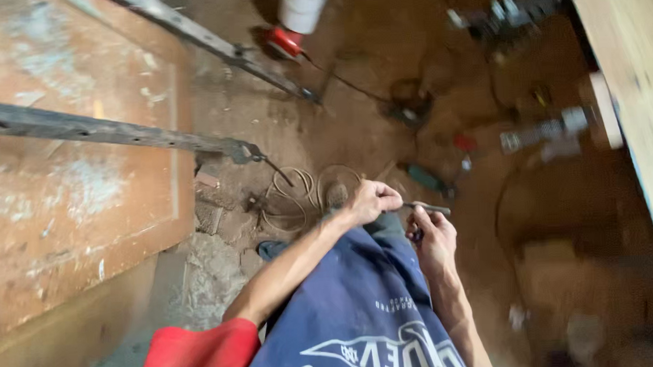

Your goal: The person uses a hammer to drive nails into a wooden board, then uses a hand drill to create holes. They attach a metal frame to the board and secure it with a screwdriver. The person also retrieves a small metal piece from a shelf and uses it in the assembly.

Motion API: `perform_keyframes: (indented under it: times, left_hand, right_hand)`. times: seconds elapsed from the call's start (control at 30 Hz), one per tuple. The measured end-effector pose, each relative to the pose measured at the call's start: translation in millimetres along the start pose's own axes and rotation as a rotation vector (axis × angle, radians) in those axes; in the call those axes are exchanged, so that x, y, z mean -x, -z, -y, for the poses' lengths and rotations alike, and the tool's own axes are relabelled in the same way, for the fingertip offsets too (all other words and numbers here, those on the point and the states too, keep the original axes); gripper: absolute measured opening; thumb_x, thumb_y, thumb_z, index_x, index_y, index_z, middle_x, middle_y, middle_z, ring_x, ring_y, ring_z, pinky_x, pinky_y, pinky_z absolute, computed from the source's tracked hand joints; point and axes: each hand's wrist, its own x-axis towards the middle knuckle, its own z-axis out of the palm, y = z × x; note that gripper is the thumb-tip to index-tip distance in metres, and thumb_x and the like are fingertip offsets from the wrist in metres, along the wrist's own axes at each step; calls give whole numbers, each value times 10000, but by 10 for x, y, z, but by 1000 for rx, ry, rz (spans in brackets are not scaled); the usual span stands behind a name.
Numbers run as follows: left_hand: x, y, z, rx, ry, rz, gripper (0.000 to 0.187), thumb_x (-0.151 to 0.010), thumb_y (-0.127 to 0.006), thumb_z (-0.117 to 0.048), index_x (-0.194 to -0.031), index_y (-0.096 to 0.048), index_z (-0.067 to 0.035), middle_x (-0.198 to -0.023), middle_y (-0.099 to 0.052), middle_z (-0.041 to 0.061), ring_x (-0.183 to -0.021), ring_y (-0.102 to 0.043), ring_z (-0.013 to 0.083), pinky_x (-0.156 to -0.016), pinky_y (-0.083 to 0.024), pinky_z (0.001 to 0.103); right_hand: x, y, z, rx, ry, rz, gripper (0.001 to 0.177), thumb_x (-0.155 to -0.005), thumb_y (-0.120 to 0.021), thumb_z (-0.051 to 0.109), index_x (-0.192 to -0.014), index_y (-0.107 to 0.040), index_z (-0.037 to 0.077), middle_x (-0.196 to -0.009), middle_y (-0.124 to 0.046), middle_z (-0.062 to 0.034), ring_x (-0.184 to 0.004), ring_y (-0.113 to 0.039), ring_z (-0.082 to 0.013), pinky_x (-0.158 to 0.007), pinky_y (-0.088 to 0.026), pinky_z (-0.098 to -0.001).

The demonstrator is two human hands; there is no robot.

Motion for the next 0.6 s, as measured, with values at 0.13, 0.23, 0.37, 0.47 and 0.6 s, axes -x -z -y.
perform_keyframes:
  times: [0.13,0.23,0.37,0.47,0.6]
  left_hand:
    - [-365,263,-295,148,-57,-215,215,-883,-798,-192,-972,-795,3,-849,-768,74,-740,-684,108,-688,-558,272]
    - [-472,486,-483,76,-36,-386,224,-885,-777,-215,-987,-811,-19,-871,-795,75,-764,-713,99,-713,-567,259]
    - [-839,721,-816,67,-119,-602,237,-882,-773,-219,-1026,-805,-33,-910,-801,67,-802,-720,92,-740,-561,256]
    - [-1171,785,-1016,188,-119,-667,271,-901,-743,-241,-1077,-785,-38,-905,-800,70,-779,-717,108,-724,-561,274]
    - [-1385,909,-1111,312,-199,-722,292,-918,-703,-217,-1127,-764,-23,-913,-802,76,-751,-714,127,-716,-574,295]
  right_hand:
    - [-633,-502,581,102,-51,135,164,-1026,-627,167,-1014,-664,7,-775,-628,-31,-628,-560,-108,-573,-471,-263]
    - [-1105,-892,912,222,-84,298,172,-1048,-634,172,-980,-637,14,-769,-636,-49,-638,-573,-116,-599,-485,-271]
    - [-1795,-1385,1425,529,-28,479,169,-1011,-644,128,-953,-668,-28,-803,-667,-53,-668,-586,-121,-613,-470,-276]
    - [-2217,-1646,1750,720,23,535,127,-980,-638,111,-969,-699,-1,-821,-693,-64,-682,-613,-143,-636,-490,-278]
    - [-2676,-2024,1955,910,94,691,190,-978,-653,169,-967,-713,-11,-834,-712,-88,-713,-631,-158,-644,-498,-306]
